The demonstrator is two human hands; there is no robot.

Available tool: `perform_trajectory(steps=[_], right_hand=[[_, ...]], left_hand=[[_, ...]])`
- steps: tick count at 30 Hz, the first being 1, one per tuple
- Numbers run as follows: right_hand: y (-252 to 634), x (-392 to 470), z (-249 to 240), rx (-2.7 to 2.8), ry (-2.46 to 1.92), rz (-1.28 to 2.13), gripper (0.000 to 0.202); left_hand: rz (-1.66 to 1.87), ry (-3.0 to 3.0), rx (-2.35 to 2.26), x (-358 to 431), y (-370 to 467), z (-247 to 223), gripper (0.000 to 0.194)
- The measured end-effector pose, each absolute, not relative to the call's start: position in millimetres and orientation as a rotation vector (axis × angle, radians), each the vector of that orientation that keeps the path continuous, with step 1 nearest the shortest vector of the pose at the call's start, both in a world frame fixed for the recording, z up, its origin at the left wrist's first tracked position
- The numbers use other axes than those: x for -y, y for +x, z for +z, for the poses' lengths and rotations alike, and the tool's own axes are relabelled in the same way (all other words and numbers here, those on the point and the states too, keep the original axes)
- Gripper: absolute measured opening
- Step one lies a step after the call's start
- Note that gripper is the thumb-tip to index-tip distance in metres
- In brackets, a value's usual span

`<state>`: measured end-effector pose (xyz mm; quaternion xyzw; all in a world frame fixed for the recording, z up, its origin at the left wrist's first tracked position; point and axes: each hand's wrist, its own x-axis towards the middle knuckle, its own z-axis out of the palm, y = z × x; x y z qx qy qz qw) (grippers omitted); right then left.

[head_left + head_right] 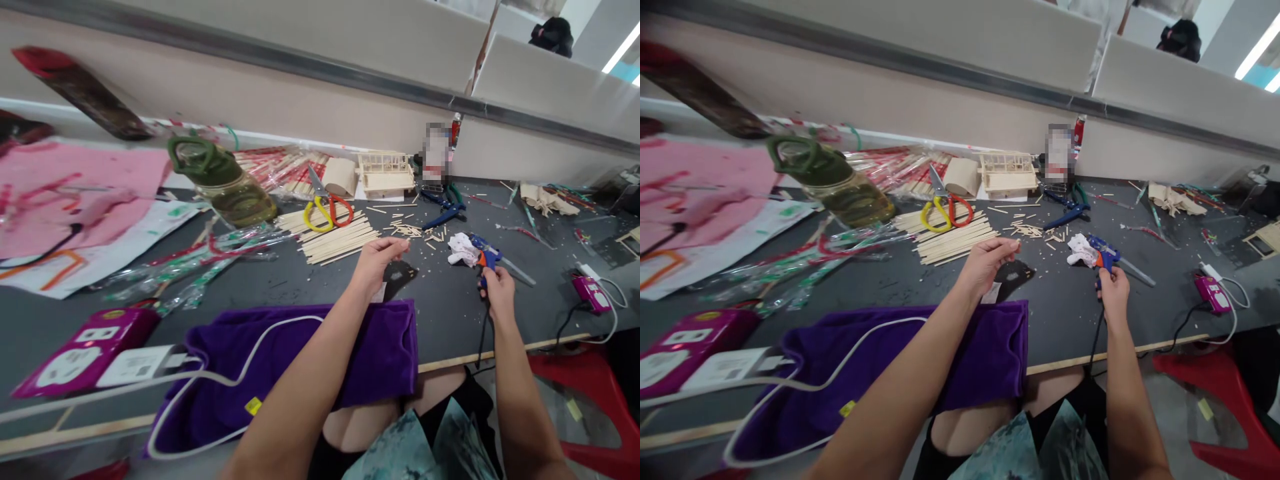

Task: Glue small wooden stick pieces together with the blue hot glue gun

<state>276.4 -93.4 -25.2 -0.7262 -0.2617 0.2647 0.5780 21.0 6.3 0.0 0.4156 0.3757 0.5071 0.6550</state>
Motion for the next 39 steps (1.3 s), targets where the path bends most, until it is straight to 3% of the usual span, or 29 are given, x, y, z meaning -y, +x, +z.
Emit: perform_trajectory(steps=[7, 11, 18, 24, 39], right_hand=[[252, 97, 15, 0.598, -1.202, 0.814, 0.044], [229, 99, 25, 0.686, -1.082, 1.047, 0.03], [196, 104, 24, 0.83, -1.144, 0.616, 0.028], [185, 108, 28, 0.932, -1.127, 0.98, 0.025], [164, 104, 7, 1.034, -1.144, 0.993, 0.035]], left_hand=[[1.133, 0.892, -0.828, -7, 21, -2, 0.024], [1.129, 0.881, -0.832, -8, 20, -1, 0.025], [1.133, 0.878, -0.815, -8, 19, 0, 0.027], [1.143, 0.902, -0.818, -7, 19, 3, 0.026], [1.161, 0.924, -0.836, -6, 20, 7, 0.022]])
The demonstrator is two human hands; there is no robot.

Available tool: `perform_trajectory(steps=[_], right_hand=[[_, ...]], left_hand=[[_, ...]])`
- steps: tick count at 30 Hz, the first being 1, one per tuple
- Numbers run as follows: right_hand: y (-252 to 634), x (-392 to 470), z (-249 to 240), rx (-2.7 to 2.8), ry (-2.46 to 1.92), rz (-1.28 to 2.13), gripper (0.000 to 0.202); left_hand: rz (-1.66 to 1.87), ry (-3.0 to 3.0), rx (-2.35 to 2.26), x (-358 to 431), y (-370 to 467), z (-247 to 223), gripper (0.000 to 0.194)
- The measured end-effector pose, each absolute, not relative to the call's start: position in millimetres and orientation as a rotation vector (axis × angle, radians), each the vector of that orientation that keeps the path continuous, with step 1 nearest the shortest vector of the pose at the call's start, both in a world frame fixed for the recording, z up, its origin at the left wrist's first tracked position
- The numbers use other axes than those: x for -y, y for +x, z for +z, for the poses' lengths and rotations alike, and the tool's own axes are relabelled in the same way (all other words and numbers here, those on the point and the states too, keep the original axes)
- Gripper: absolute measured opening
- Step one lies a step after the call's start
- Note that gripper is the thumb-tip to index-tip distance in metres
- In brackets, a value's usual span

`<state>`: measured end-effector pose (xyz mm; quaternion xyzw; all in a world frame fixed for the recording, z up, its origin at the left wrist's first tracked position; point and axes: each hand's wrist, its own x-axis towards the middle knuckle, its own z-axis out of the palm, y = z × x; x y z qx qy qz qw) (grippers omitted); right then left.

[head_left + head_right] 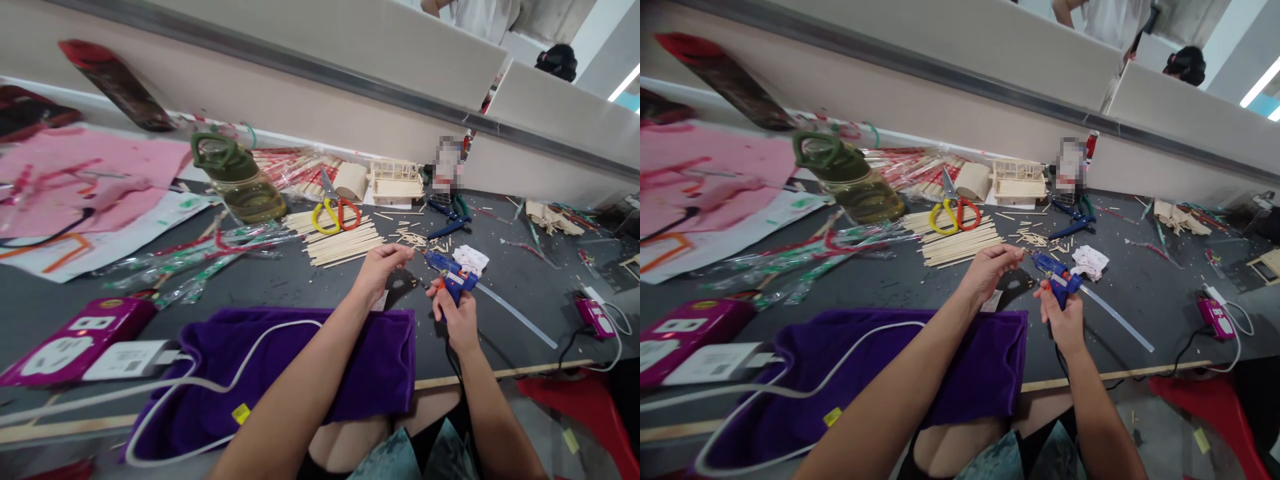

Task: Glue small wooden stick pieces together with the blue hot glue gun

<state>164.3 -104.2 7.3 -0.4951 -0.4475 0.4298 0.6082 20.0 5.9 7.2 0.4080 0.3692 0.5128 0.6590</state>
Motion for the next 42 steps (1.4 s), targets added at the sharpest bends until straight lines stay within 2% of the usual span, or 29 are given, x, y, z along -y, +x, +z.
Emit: perform_trajectory(steps=[18, 42], right_hand=[[163, 99, -1, 0.942, -1.077, 1.063, 0.029], [163, 101, -2, 0.972, -1.144, 1.046, 0.036]], left_hand=[[1.128, 0.886, -0.843, -6, 20, 6, 0.023], [1.137, 0.902, -0.847, -4, 20, 9, 0.024]])
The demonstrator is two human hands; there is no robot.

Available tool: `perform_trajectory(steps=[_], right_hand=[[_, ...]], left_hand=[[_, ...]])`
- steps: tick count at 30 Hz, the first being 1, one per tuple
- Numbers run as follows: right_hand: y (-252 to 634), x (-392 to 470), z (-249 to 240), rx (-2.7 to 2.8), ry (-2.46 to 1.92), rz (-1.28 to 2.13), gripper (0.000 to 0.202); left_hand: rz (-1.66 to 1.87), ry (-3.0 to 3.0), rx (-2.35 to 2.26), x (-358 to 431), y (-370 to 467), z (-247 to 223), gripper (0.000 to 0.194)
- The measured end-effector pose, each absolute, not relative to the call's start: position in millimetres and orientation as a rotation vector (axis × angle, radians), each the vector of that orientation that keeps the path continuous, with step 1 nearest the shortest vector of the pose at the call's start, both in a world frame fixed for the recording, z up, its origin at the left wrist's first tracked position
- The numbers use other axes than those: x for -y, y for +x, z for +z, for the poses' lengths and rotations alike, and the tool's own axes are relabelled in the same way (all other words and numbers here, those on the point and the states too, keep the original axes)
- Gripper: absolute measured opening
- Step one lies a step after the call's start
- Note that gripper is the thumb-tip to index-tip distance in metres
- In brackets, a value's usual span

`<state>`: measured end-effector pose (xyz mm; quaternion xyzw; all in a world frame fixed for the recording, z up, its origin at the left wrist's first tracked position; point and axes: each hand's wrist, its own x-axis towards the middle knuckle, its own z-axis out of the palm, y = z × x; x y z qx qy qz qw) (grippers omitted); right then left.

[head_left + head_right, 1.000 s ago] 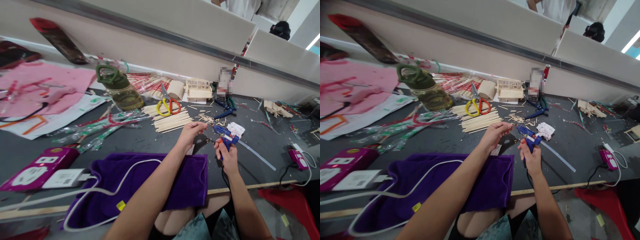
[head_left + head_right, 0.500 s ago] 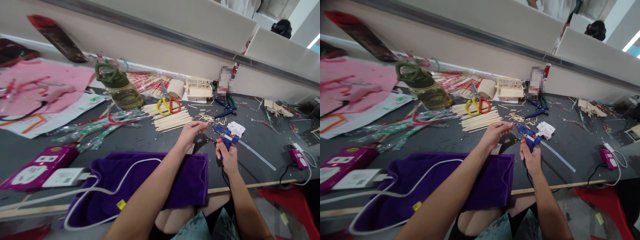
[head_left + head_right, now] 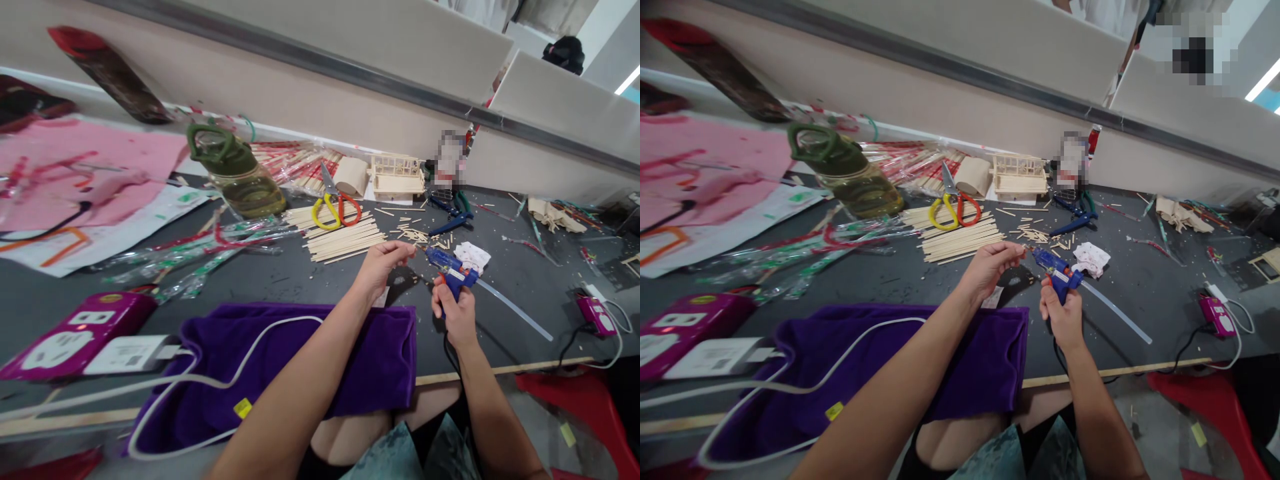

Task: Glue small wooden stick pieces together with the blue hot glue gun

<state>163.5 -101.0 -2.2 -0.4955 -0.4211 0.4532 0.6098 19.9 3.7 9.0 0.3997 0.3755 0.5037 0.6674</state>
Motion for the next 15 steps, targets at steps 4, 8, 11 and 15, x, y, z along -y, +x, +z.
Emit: perform_trajectory(steps=[4, 8, 11, 15], right_hand=[[163.8, 101.0, -1.4, 0.968, -1.14, 1.042, 0.036], [164.1, 101.7, -1.7, 0.976, -1.152, 1.046, 0.036], [164.0, 102.1, -2.4, 0.978, -1.155, 1.05, 0.036], [163.4, 102.1, -2.3, 0.975, -1.153, 1.046, 0.036]], left_hand=[[1.138, 0.892, -0.845, -3.6, 19.9, 9.0, 0.024], [1.132, 0.899, -0.846, -3.4, 20.3, 9.0, 0.024], [1.134, 0.898, -0.841, -3.2, 20.5, 9.6, 0.023], [1.136, 0.895, -0.838, -3.3, 20.3, 10.0, 0.022]])
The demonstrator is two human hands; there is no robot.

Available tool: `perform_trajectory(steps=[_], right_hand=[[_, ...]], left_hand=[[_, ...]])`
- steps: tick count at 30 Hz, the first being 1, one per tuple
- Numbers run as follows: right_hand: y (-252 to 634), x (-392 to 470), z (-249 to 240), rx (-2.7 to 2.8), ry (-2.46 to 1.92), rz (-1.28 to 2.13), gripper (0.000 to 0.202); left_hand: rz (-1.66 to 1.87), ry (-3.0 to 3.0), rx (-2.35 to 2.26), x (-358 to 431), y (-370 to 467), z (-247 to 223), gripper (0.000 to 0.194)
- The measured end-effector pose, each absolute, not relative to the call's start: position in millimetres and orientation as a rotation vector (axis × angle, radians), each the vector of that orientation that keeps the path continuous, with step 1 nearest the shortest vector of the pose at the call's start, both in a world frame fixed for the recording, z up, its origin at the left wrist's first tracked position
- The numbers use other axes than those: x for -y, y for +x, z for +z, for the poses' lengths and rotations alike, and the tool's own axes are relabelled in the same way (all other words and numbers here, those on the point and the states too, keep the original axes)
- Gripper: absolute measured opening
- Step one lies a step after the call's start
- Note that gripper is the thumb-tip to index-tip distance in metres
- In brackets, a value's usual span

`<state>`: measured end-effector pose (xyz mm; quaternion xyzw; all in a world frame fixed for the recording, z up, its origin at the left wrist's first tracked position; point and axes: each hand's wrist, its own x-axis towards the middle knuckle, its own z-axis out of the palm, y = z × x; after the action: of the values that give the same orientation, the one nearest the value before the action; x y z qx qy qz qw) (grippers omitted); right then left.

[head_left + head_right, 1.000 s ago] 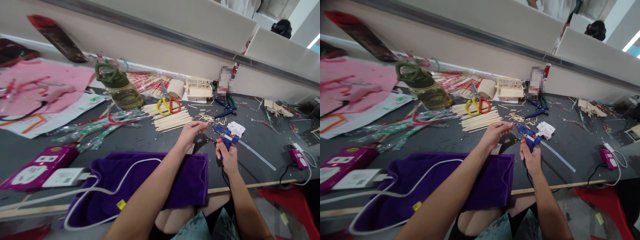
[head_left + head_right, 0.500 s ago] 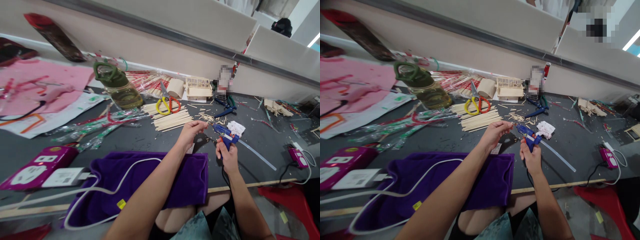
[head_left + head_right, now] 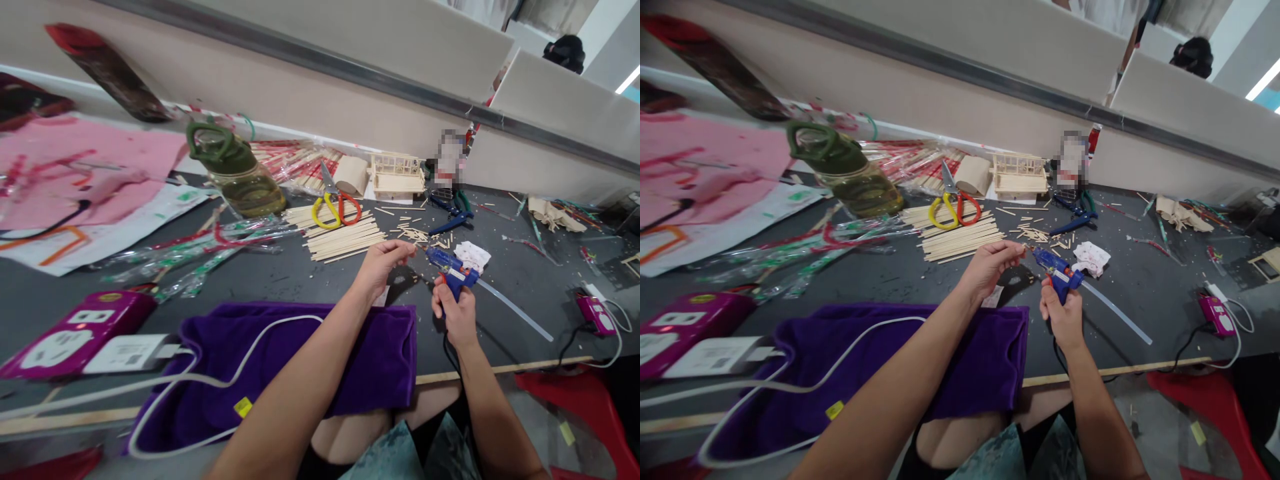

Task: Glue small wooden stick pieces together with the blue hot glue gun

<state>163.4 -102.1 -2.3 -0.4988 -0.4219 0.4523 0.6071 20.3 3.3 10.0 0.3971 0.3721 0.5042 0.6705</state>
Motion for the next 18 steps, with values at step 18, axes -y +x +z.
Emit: perform_trajectory(steps=[18], right_hand=[[164.7, 102.4, -4.1, 0.986, -1.15, 1.032, 0.033]], left_hand=[[1.135, 0.903, -0.849, -3.9, 20.4, 9.2, 0.026]])
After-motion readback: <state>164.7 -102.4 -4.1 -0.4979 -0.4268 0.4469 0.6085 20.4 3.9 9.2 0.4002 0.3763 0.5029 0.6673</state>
